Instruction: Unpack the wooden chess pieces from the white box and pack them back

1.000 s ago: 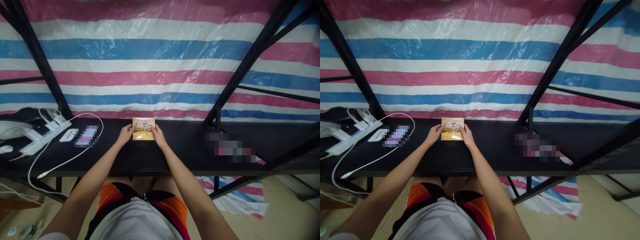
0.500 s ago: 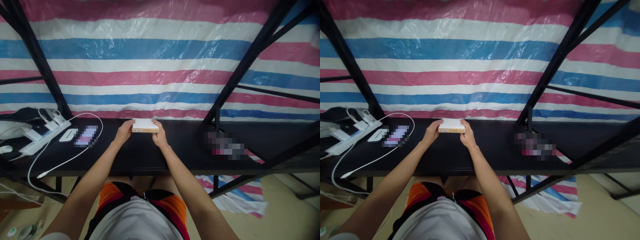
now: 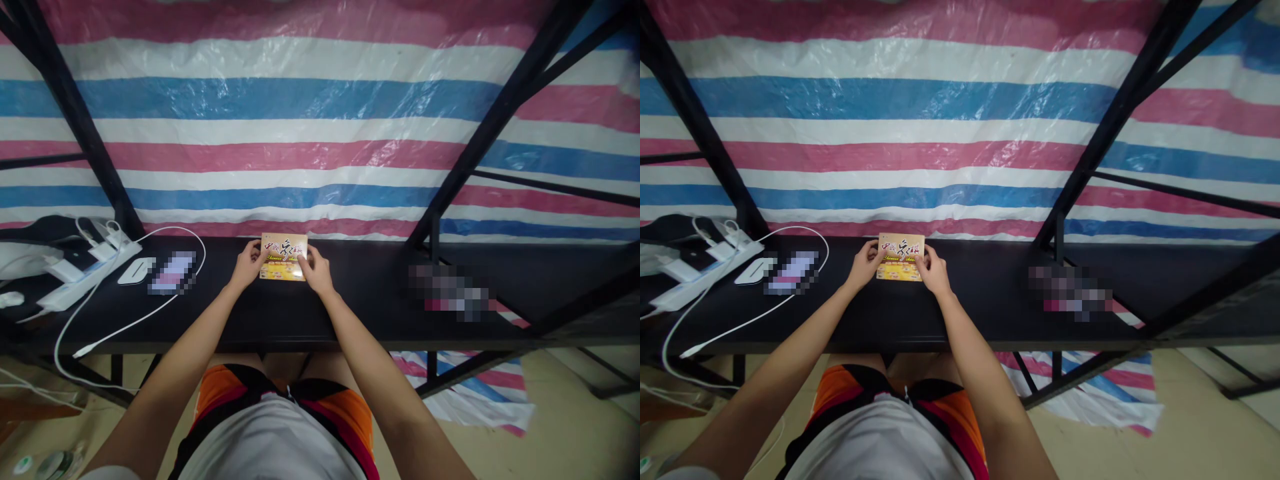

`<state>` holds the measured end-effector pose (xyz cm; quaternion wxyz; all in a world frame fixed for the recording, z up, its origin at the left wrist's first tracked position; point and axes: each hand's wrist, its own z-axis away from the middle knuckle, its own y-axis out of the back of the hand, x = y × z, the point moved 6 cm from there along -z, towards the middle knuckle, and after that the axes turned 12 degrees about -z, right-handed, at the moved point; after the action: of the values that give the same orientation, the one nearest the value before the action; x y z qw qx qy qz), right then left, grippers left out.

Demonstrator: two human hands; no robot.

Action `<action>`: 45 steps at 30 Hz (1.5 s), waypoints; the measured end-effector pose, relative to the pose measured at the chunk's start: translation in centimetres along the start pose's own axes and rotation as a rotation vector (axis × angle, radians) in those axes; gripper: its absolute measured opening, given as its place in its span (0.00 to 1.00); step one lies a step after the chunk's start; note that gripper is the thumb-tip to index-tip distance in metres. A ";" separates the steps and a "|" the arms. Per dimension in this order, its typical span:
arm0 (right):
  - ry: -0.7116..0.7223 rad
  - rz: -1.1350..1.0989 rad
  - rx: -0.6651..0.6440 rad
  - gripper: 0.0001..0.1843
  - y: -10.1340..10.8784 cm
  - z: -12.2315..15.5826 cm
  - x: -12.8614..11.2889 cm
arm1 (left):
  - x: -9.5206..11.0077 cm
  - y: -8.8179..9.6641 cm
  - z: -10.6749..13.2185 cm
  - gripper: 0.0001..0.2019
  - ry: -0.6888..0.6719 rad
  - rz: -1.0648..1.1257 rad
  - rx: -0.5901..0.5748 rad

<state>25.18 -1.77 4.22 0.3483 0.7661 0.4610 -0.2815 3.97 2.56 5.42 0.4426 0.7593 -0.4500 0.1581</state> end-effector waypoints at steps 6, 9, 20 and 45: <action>-0.295 0.053 -0.210 0.23 -1.2 -0.2 3.0 | -1.7 -1.3 0.1 0.28 0.209 -0.218 -0.301; -0.343 0.180 -0.267 0.23 -1.5 -0.1 3.3 | -1.9 -1.7 0.4 0.27 0.222 -0.316 -0.421; -0.386 0.073 -0.227 0.25 -1.3 0.0 2.7 | -1.5 -0.9 0.4 0.27 0.219 -0.405 -0.408; -0.075 -0.273 0.230 0.28 0.7 -0.8 1.4 | 0.0 1.0 -0.6 0.18 -0.050 -0.010 0.106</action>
<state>26.45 -0.66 3.86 0.2337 0.7201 0.5123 -0.4055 3.21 2.84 6.29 0.3913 0.7875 -0.4482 0.1607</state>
